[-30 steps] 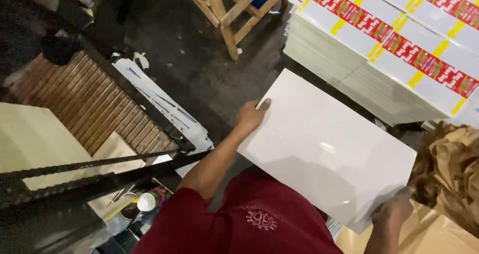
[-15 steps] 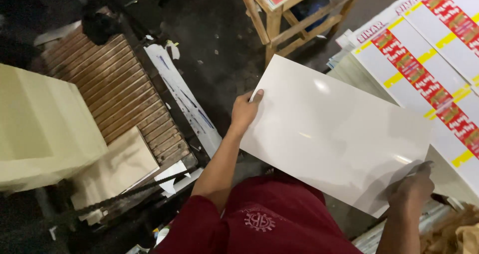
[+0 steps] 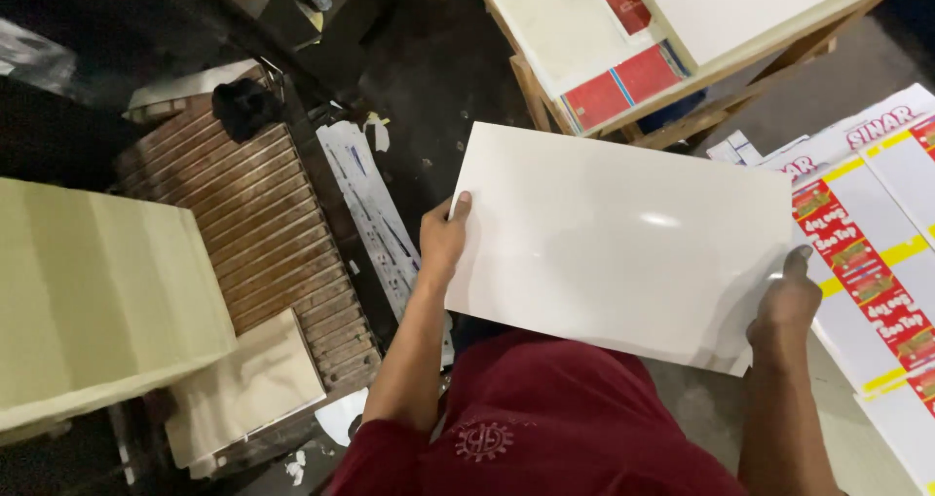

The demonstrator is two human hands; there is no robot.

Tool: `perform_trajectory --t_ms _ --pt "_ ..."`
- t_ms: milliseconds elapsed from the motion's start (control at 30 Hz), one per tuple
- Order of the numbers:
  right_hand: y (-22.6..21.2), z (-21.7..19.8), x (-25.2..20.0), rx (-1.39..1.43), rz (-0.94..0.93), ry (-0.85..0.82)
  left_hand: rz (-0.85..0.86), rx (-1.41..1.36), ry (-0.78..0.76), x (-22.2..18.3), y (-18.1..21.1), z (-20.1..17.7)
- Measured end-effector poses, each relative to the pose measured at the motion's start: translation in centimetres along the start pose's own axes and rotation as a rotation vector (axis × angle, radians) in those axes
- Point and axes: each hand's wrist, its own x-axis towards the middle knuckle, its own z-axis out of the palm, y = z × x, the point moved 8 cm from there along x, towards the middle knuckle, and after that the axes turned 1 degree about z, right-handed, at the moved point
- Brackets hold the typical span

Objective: Unboxing a stack of paper and loading it into an industrial printing machine.

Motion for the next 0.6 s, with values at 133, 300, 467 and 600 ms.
perform_trajectory --t_ms 133,300,467,600 --pt "-3.4 7.8 2.8 0.041 -0.103 -0.07 -0.028 -0.085 0.006 7.5 1.1 -1.2" --pt "-6.4 16.7 0.3 0.046 -0.008 -0.016 -0.014 0.022 -0.06 18.1 4.7 -2.8" --pt "-5.5 23.2 2.5 0.222 0.042 -0.002 0.058 0.086 -0.128 29.1 9.9 -2.7" --pt "-5.4 23.8 1.9 0.269 0.058 0.128 0.025 0.064 -0.295 34.5 14.2 0.8"
